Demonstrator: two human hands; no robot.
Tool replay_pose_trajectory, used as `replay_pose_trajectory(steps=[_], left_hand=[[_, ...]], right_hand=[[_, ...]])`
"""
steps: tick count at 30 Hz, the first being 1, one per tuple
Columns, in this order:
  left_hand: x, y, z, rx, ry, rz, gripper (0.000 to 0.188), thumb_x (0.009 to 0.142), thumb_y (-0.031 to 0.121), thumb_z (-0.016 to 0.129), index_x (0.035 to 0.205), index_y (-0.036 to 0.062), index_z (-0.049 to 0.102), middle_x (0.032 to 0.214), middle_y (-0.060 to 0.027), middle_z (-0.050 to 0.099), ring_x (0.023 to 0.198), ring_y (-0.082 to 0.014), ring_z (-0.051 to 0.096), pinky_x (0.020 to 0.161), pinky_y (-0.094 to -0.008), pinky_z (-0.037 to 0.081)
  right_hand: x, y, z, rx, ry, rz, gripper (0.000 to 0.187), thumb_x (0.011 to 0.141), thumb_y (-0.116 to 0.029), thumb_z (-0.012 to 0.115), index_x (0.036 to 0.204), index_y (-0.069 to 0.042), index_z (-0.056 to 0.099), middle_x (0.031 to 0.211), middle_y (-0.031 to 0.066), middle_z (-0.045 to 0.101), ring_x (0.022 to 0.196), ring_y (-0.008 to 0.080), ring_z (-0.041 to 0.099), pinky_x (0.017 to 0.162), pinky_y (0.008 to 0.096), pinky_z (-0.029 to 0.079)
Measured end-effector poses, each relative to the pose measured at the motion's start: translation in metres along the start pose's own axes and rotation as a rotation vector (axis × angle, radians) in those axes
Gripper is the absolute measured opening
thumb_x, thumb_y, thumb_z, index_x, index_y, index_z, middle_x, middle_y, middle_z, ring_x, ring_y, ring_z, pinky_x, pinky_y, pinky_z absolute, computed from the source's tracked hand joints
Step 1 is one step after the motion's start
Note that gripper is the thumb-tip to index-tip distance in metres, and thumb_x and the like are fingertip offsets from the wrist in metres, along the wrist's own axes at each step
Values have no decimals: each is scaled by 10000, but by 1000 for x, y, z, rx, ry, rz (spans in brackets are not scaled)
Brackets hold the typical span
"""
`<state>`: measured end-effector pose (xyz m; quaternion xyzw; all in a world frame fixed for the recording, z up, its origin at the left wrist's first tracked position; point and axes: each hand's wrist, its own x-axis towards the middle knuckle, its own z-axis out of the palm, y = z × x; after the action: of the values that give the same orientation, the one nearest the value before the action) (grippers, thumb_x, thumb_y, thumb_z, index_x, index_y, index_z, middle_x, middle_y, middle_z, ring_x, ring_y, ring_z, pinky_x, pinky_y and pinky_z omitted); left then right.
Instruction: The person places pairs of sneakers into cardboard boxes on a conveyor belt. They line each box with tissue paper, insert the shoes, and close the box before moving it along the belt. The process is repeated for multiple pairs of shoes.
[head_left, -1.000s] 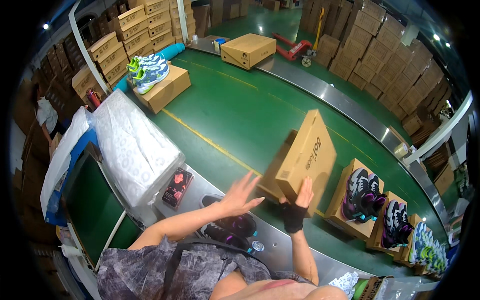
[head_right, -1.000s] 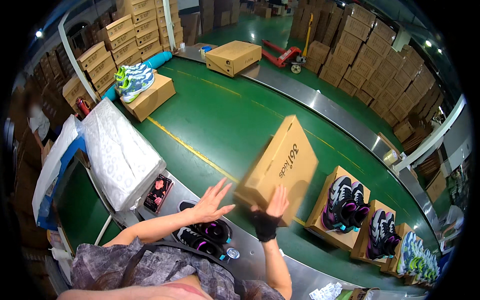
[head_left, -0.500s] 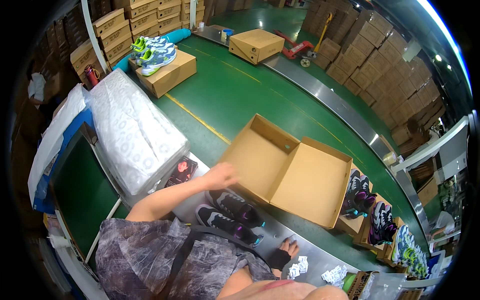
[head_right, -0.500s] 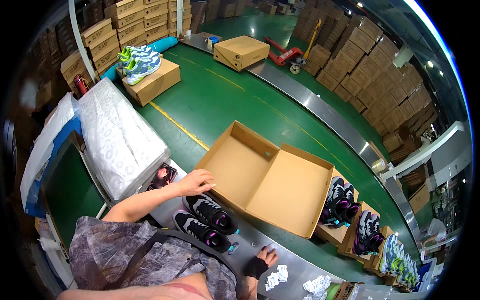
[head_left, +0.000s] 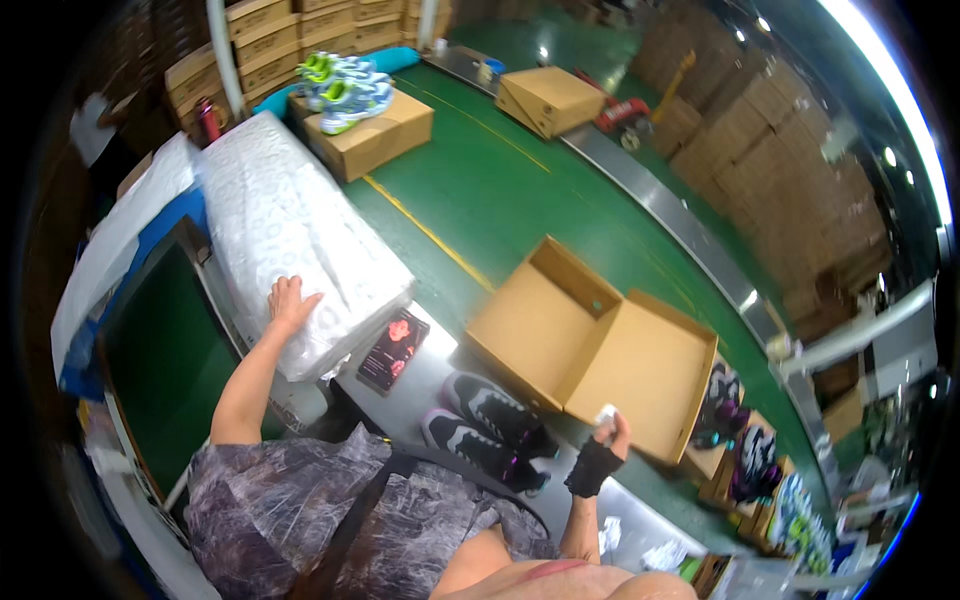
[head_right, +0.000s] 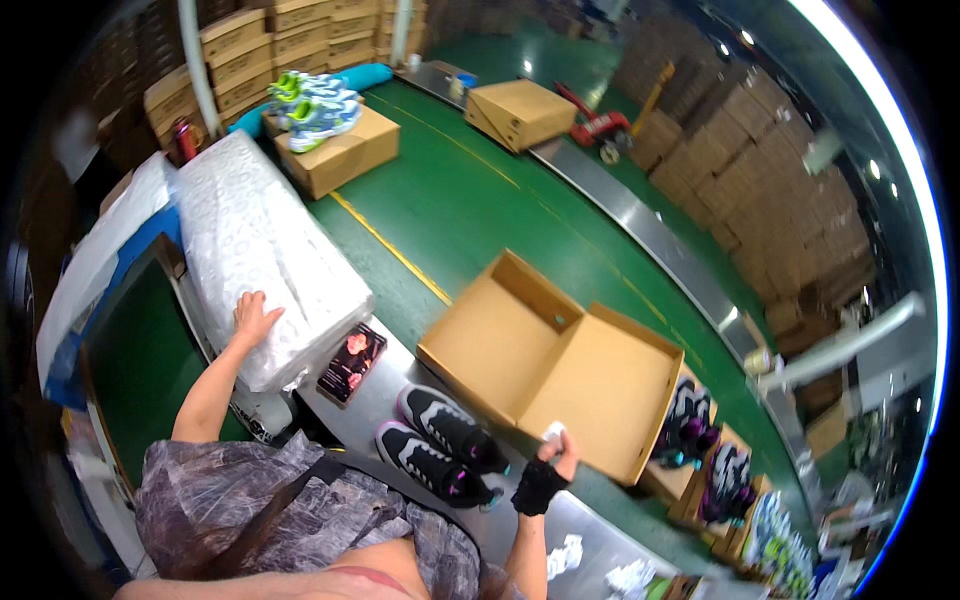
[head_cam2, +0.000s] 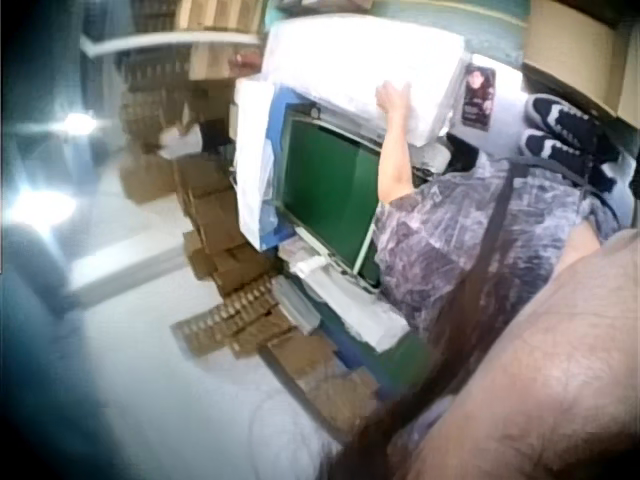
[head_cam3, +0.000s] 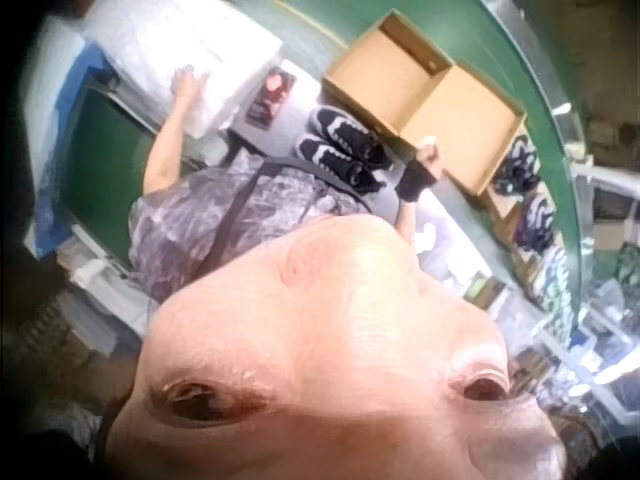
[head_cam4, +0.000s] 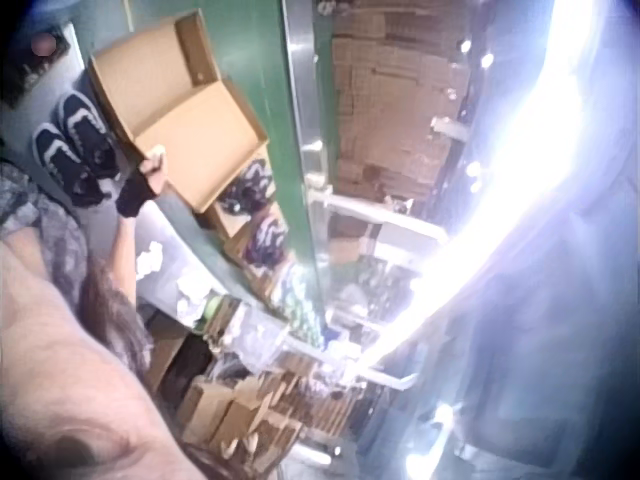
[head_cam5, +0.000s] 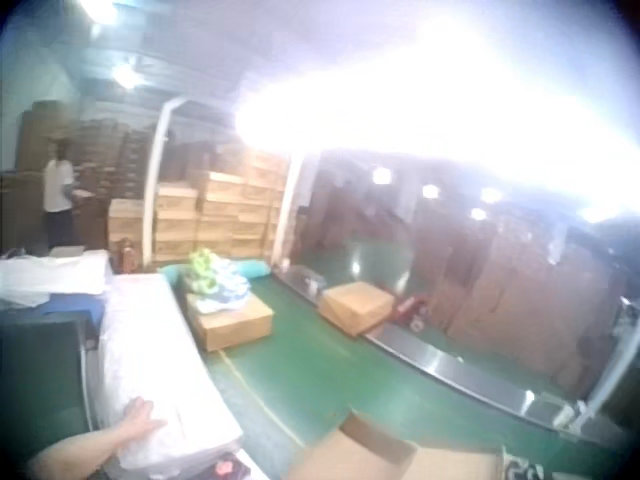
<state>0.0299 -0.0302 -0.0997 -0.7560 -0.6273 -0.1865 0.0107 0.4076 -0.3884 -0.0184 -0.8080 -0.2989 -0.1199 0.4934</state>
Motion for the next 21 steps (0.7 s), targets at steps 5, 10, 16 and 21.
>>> replay_pose_trajectory(steps=[5,10,16,21], left_hand=[[11,4,-3,-128,-18,52,235,799,288,539,774,54,543,831,-143,571,841,-324,541,710,-434,417],[36,-19,-30,-211,-40,-100,211,843,243,474,808,39,515,776,-177,591,761,-354,573,663,-458,438],[83,18,-136,-605,549,-17,187,887,210,458,818,39,489,586,-118,531,553,-221,543,485,-323,407],[47,161,-157,-1236,13,146,108,897,142,425,852,64,484,661,34,437,568,-45,405,488,-210,356]], right_hand=[[27,4,80,37,-887,-21,490,766,-96,541,1235,-63,405,994,193,578,850,262,573,718,338,465],[44,53,153,-430,-1277,-497,484,745,-164,521,1223,-135,450,873,247,582,847,369,569,756,418,453],[52,51,136,-481,-1210,-541,439,759,-117,458,1197,-138,468,806,218,603,797,357,589,723,418,457],[43,-5,125,-57,-1028,-616,585,745,-242,630,1249,-68,388,1134,219,505,985,329,541,778,415,443]])
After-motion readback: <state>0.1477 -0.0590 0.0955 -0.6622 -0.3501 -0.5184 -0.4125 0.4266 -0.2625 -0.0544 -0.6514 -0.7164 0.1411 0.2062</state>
